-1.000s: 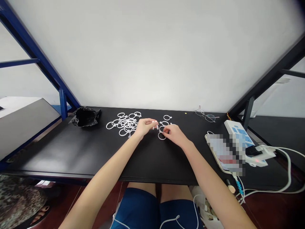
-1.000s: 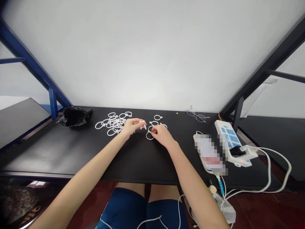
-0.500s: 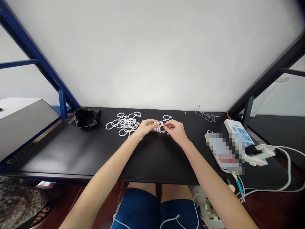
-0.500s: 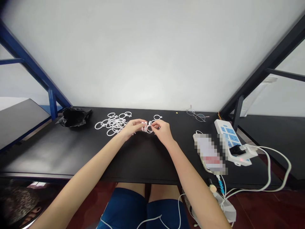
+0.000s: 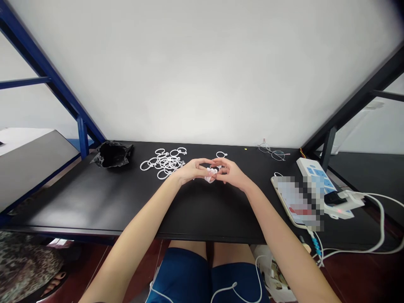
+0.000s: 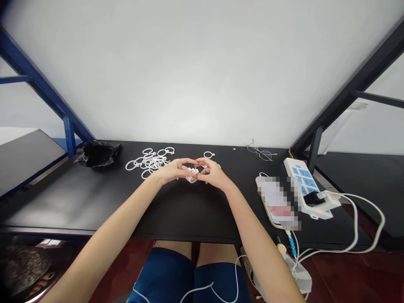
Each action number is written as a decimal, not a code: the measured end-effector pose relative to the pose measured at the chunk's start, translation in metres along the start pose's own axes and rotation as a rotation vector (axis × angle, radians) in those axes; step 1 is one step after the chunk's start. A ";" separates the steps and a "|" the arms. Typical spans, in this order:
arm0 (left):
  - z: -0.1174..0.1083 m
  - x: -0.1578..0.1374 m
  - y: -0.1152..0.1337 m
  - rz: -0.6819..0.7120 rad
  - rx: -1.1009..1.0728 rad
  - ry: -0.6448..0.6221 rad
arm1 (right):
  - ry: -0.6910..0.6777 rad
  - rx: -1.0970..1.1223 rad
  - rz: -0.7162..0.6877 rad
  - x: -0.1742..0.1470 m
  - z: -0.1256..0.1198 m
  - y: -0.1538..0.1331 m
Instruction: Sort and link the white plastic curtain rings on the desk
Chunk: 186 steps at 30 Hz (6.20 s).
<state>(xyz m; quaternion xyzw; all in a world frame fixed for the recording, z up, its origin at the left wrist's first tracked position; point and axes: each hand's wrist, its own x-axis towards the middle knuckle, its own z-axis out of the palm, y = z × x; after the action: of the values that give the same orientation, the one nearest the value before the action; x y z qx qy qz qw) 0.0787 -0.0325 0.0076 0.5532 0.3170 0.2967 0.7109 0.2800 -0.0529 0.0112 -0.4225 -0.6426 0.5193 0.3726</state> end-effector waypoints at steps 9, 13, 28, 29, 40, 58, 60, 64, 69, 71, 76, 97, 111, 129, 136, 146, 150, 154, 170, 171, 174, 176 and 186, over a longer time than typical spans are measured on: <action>-0.014 -0.006 0.001 -0.067 -0.180 -0.243 | -0.428 0.441 0.191 -0.005 0.009 -0.001; -0.012 -0.006 -0.001 -0.043 -0.194 -0.393 | -0.601 0.576 0.215 -0.004 0.014 0.009; 0.000 0.004 -0.004 0.465 0.620 0.139 | -0.057 0.240 0.067 0.000 0.016 0.001; -0.001 0.003 -0.002 0.447 0.606 0.099 | -0.063 0.235 0.070 0.000 0.017 0.002; 0.002 0.002 -0.010 0.443 0.897 0.254 | -0.268 0.189 0.095 -0.004 0.025 0.005; 0.001 -0.001 -0.001 0.168 0.409 -0.041 | -0.249 0.104 -0.174 -0.015 0.044 -0.008; -0.001 0.002 -0.004 0.193 0.480 -0.009 | -0.198 0.104 -0.132 -0.011 0.043 -0.005; -0.013 0.003 -0.003 0.307 0.804 0.272 | 0.083 0.127 -0.092 -0.001 0.033 -0.001; -0.037 -0.004 0.007 0.200 1.267 0.625 | 0.465 0.169 -0.018 0.008 0.010 0.004; -0.040 -0.007 0.010 0.107 1.299 0.728 | 0.521 0.169 0.004 0.010 0.002 0.008; -0.037 -0.010 0.012 0.006 1.282 0.855 | 0.562 0.154 -0.007 0.013 -0.006 0.015; -0.037 -0.012 0.012 0.065 1.204 0.918 | 0.319 -0.787 -0.102 0.012 0.001 0.035; -0.034 -0.002 -0.013 0.540 1.112 0.984 | 0.332 -0.596 -0.137 0.017 -0.003 0.049; -0.051 -0.005 -0.020 0.731 1.112 1.041 | 0.359 -0.514 -0.161 0.024 0.002 0.054; -0.007 -0.001 -0.017 0.794 1.084 0.885 | 0.399 -0.515 -0.135 0.016 -0.005 0.035; 0.028 0.009 -0.035 0.570 1.394 0.221 | 0.509 -0.799 0.055 0.016 -0.044 0.047; 0.021 0.008 -0.032 0.542 1.292 0.168 | 0.462 -0.805 0.087 0.016 -0.044 0.048; 0.019 0.007 -0.023 0.506 0.973 0.242 | 0.483 -0.577 0.087 0.017 -0.040 0.042; 0.017 0.010 -0.020 0.007 -0.117 0.156 | 0.487 -0.370 -0.364 0.009 0.009 0.035; 0.015 0.010 -0.020 0.008 -0.120 0.164 | 0.475 -0.364 -0.354 0.010 0.007 0.035; 0.010 0.011 -0.018 0.082 -0.164 0.256 | 0.478 -0.448 -0.309 0.012 0.000 0.037; 0.006 0.011 -0.016 0.131 -0.195 0.341 | 0.465 -0.597 -0.273 0.012 -0.003 0.040; 0.006 0.016 -0.022 0.091 -0.069 0.483 | 0.359 -0.564 -0.249 0.012 -0.002 0.043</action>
<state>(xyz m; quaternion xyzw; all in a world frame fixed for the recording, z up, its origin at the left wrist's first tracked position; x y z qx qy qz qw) 0.0950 -0.0280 -0.0146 0.4555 0.4420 0.4627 0.6189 0.2843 -0.0363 -0.0304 -0.5114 -0.7317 0.1897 0.4088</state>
